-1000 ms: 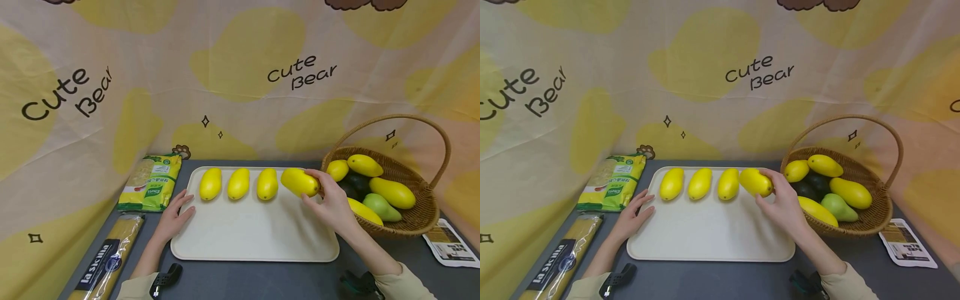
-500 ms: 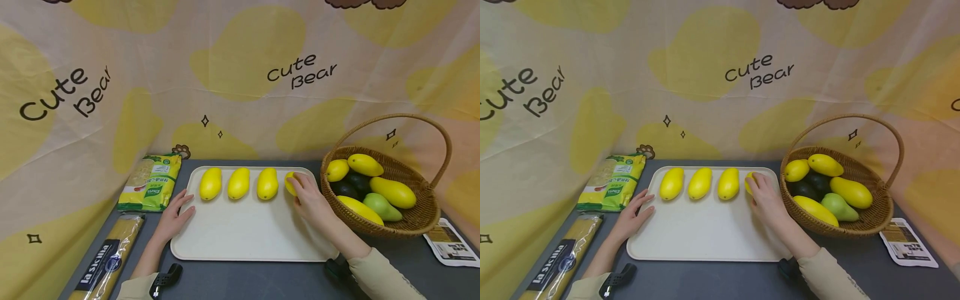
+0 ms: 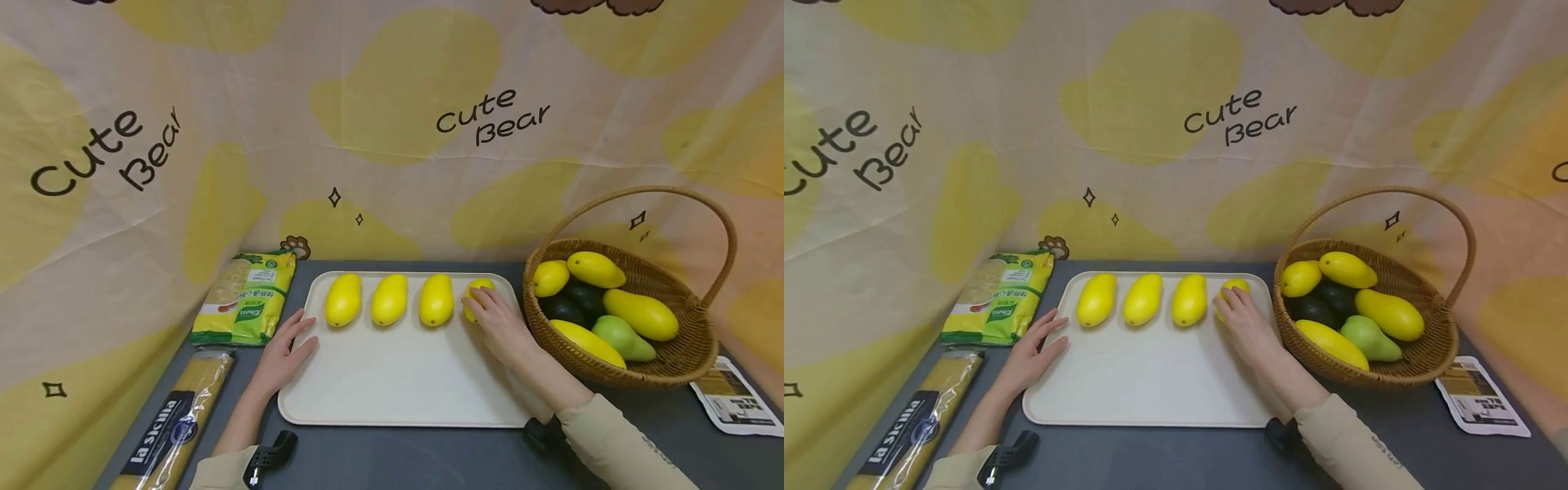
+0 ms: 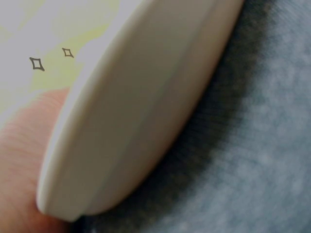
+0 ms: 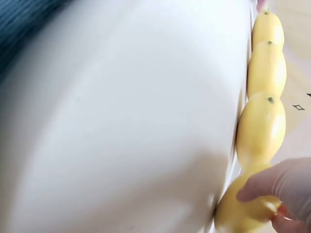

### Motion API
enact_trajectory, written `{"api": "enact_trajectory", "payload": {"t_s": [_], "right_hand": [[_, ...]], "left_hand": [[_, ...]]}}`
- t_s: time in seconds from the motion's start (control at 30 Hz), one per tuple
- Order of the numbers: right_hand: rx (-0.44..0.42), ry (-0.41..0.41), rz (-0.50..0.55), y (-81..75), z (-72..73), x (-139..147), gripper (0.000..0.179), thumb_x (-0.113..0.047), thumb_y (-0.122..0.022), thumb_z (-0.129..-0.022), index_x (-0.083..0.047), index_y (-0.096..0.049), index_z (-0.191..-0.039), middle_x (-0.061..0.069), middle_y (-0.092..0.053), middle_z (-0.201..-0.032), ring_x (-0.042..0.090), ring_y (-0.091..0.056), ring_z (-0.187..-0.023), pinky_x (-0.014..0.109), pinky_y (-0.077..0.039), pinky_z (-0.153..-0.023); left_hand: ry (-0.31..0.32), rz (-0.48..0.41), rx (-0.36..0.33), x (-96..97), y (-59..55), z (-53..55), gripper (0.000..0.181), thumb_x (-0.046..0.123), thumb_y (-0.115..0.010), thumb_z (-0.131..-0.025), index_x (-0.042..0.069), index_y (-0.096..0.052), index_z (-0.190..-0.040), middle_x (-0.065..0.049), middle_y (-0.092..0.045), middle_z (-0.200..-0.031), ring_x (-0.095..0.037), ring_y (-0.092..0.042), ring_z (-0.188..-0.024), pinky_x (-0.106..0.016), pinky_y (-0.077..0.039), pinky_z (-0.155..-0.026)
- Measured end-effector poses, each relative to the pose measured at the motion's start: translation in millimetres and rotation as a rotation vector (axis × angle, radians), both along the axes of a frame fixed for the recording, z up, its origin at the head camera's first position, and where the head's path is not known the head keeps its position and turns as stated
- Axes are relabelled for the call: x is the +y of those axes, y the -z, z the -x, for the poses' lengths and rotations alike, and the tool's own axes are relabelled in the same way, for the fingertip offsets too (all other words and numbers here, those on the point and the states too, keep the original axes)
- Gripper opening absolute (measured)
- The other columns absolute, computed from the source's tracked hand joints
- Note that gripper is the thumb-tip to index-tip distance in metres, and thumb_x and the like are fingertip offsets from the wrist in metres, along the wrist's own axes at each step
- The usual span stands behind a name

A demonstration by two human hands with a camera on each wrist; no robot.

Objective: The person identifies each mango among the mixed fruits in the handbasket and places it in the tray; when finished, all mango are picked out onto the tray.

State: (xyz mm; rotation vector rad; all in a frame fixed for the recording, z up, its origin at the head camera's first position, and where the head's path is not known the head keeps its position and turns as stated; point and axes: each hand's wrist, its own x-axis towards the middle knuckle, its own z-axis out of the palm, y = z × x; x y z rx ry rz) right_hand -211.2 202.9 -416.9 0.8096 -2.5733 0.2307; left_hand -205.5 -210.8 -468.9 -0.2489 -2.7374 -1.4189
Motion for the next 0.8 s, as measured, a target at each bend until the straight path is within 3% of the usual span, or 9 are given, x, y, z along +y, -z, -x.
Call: {"api": "enact_trajectory", "payload": {"t_s": [0.2,0.43,0.8], "right_hand": [[-0.063,0.020,0.013,1.9,-1.8,2.2,0.043,0.007,-0.074,-0.077,0.002,-0.062,-0.118,0.022,-0.057,-0.131,0.042,-0.047,-0.125,0.054,-0.038,-0.104],[-0.098,0.030,0.048,3.2,-2.6,4.9,0.040,0.001,-0.073,-0.080,0.002,-0.061,-0.119,0.023,-0.052,-0.136,0.042,-0.043,-0.128,0.053,-0.039,-0.105],[-0.044,0.048,0.032,8.2,-1.0,7.1,0.049,0.000,-0.077,-0.078,0.002,-0.058,-0.124,0.023,-0.052,-0.134,0.039,-0.046,-0.125,0.052,-0.043,-0.100]], "left_hand": [[0.001,0.000,-0.003,-0.1,0.1,0.5,0.046,0.023,-0.061,-0.098,0.005,-0.053,-0.139,-0.015,-0.026,-0.158,-0.038,-0.023,-0.143,-0.058,-0.024,-0.112],[0.001,0.005,-0.001,-0.3,0.2,0.1,0.046,0.023,-0.060,-0.098,0.005,-0.053,-0.139,-0.015,-0.026,-0.158,-0.038,-0.023,-0.144,-0.058,-0.024,-0.112],[0.000,0.006,-0.005,0.7,-1.1,-0.7,0.046,0.023,-0.061,-0.098,0.004,-0.053,-0.139,-0.015,-0.025,-0.158,-0.038,-0.022,-0.144,-0.058,-0.024,-0.112]]}}
